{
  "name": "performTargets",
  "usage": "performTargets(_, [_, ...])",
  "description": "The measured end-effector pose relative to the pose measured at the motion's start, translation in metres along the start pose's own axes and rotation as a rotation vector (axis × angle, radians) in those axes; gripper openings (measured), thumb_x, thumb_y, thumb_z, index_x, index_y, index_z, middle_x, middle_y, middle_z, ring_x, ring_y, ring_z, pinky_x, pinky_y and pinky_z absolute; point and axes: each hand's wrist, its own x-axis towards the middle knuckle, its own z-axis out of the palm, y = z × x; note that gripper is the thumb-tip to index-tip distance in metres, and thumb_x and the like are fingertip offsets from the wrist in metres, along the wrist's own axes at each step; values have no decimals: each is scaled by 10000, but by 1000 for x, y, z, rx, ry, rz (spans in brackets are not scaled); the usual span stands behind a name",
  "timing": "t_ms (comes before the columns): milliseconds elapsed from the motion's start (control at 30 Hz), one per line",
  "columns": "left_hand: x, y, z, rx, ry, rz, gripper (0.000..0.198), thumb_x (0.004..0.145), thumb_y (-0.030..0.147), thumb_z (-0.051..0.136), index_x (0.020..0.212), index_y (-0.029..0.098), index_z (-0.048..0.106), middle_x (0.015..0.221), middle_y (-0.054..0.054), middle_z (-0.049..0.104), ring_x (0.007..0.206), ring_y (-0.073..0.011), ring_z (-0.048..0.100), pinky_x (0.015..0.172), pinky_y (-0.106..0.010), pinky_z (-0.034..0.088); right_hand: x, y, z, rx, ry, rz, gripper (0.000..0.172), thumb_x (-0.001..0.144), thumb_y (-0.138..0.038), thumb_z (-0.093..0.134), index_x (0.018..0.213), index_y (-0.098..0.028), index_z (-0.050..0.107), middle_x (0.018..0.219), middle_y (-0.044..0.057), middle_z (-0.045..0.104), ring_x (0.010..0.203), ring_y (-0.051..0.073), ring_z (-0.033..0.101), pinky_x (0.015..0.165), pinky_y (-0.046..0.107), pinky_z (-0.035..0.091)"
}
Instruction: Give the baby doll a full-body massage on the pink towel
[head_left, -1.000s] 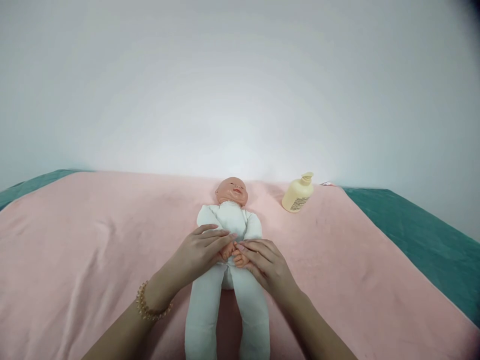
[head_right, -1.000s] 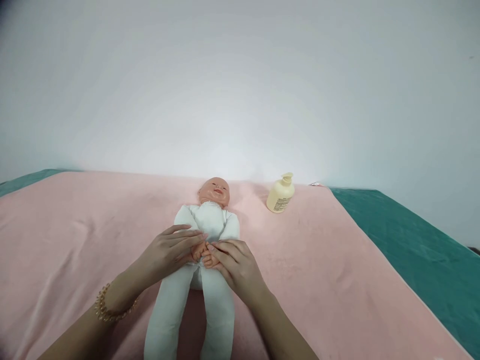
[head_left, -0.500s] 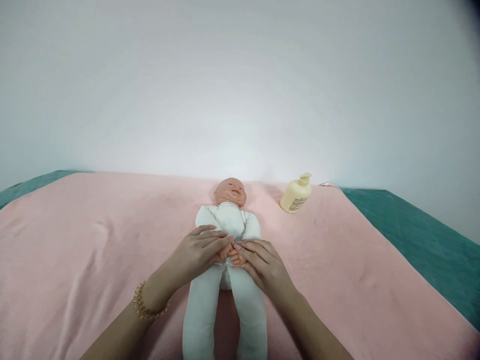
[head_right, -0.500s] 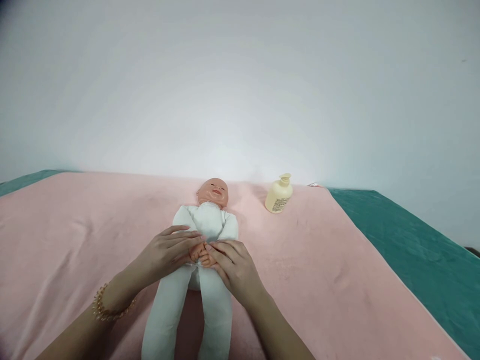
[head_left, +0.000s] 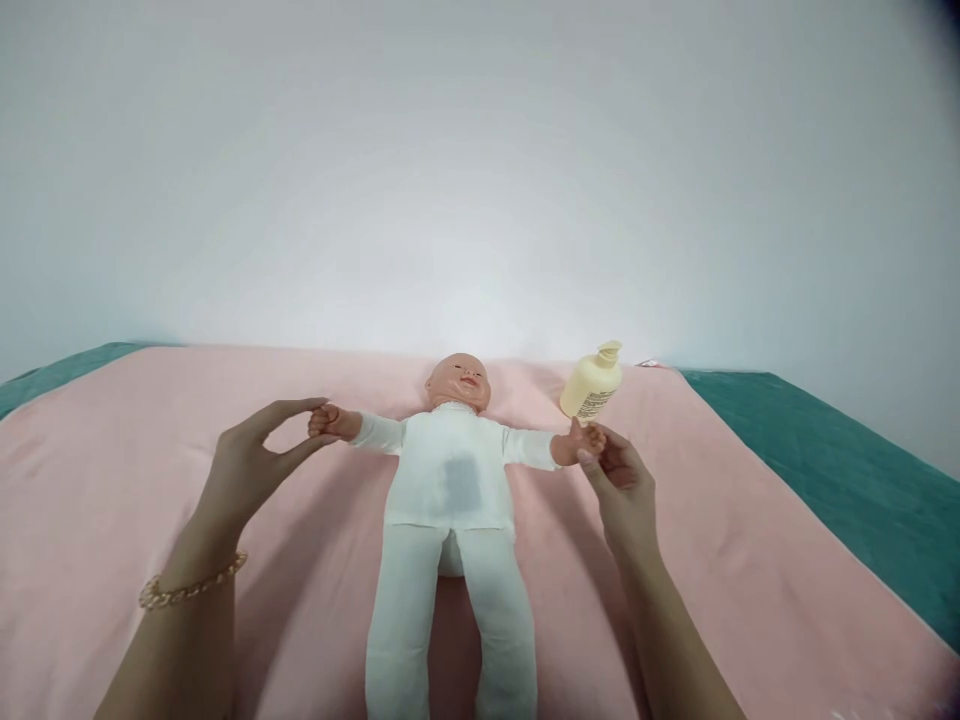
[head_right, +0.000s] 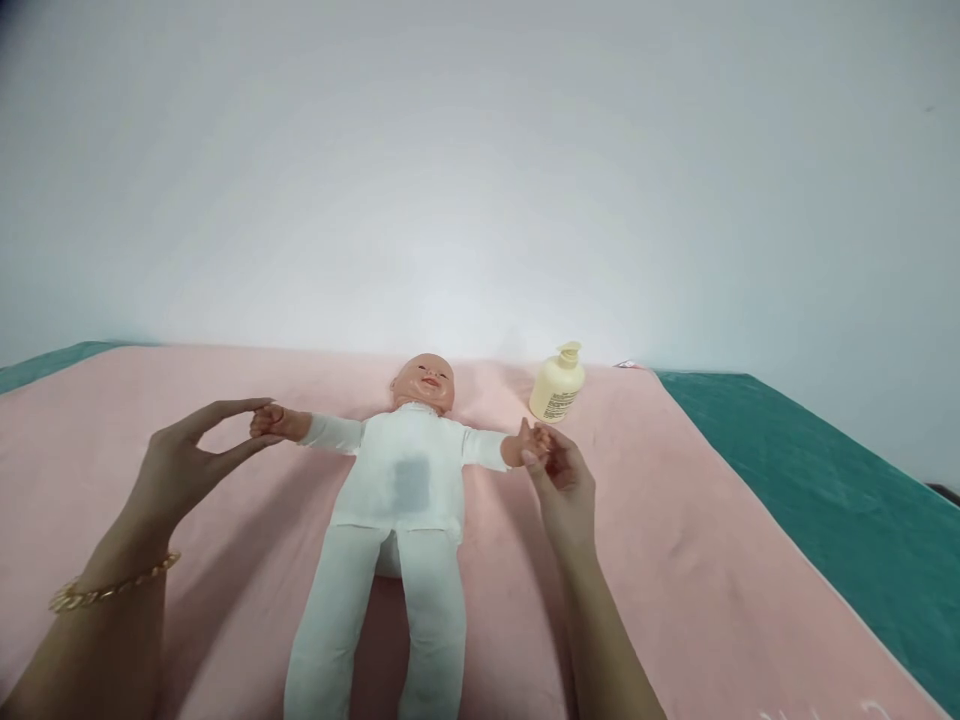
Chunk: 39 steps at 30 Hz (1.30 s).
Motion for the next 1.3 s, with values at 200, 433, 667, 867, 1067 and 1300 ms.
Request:
performTargets(200, [7,-25,0,239,-234,-301,294,765,444,635,973,237,623,1013,-18,698,944,-247,637,759,-327,469,17,2,-14,425,67,422,315,712,-312,807,984,-186,708,1130,33,644,608,28,507,510,111,480])
performTargets(433, [6,-55,6,353,-532,-388,271,697,436,614,874,232,632,916,-40,693,837,-254,625,640,-300,419,23,9,-18,678,196,733,120,907,-107,548,836,-118,644,807,13,631,382,-26,383,315,69,386])
performTargets(667, [10,-62,11,307,-599,-469,310,624,412,630,868,225,667,959,-64,707,939,-295,622,693,-319,440,27,17,-21,612,274,765,159,886,8,509,839,-128,577,834,15,627,358,-41,408,280,40,367])
performTargets(867, [10,-69,11,272,-637,-479,335,638,433,621,897,224,664,994,-64,705,985,-299,622,749,-336,464,27,19,-21,585,327,712,295,793,104,488,904,-166,531,926,21,606,403,-43,417,314,31,352])
performTargets(1067, [7,-59,10,275,-516,-341,722,625,407,676,1300,196,531,1316,-132,571,1174,-347,539,880,-386,462,28,20,-36,391,368,486,296,673,-24,652,904,-187,563,811,-16,595,442,4,384,347,92,346])
performTargets(1300, [-70,8,-2,108,-14,-198,400,812,512,524,1143,295,583,1262,-41,594,1150,-282,555,945,-388,459,33,21,-56,-277,266,277,274,682,-331,682,899,-163,666,844,46,642,600,130,535,537,260,430])
